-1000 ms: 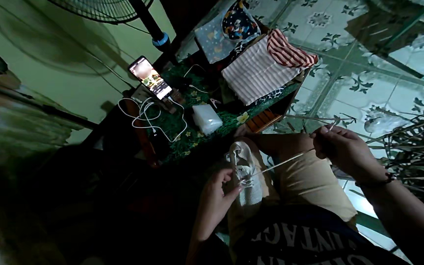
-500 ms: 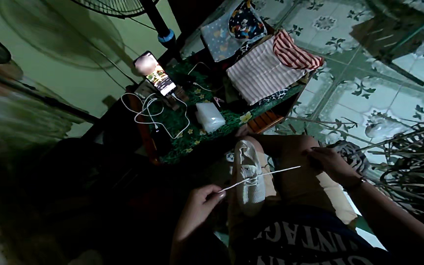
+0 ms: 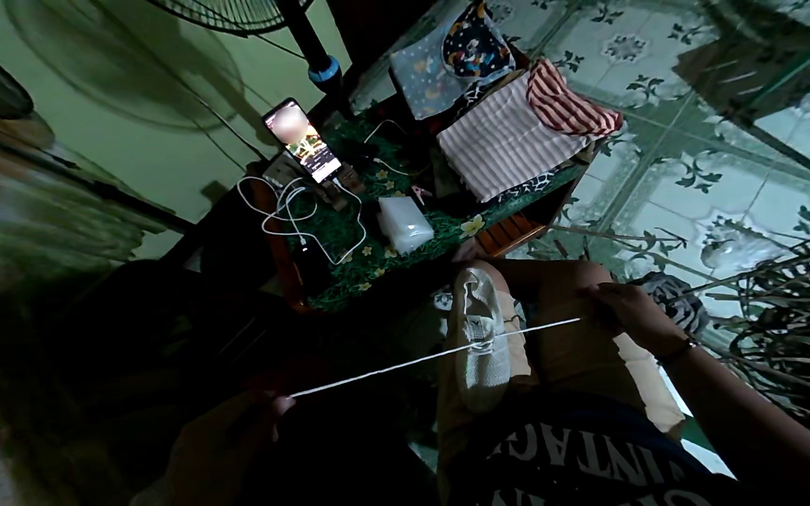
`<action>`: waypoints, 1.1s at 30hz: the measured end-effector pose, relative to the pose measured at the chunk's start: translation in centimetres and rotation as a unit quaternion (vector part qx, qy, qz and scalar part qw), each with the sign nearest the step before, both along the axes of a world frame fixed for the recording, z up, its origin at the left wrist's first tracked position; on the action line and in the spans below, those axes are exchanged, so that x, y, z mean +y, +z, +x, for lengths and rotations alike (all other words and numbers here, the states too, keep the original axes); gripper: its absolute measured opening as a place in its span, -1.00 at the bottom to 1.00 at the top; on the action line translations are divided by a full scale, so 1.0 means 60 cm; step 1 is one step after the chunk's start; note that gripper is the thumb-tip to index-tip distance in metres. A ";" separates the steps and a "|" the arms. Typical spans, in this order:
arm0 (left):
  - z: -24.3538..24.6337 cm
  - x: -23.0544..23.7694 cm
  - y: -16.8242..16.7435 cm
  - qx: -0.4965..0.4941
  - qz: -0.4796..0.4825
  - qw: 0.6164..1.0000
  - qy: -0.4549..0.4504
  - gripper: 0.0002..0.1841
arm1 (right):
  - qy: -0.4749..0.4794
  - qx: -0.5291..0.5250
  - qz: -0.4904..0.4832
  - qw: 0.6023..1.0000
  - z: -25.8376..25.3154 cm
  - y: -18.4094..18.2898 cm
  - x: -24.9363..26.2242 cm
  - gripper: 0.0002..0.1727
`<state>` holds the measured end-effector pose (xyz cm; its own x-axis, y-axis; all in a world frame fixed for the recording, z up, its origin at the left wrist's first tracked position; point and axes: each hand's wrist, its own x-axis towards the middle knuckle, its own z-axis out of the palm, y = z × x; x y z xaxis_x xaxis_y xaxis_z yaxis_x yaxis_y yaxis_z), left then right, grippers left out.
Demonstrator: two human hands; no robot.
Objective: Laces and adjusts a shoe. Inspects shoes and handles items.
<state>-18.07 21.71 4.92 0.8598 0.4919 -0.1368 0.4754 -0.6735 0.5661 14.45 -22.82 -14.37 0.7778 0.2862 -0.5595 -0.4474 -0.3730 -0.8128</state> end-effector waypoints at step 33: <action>0.169 -0.220 -0.223 -0.008 -0.205 0.974 -0.091 -0.73 | 0.357 -0.360 0.081 0.858 -0.090 0.131 0.217 -0.53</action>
<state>-7.93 8.49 -8.46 0.9314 0.2371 -0.2760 0.3580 -0.4617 0.8116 9.06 -9.80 -6.51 0.4985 0.8628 0.0845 0.4878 -0.1986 -0.8501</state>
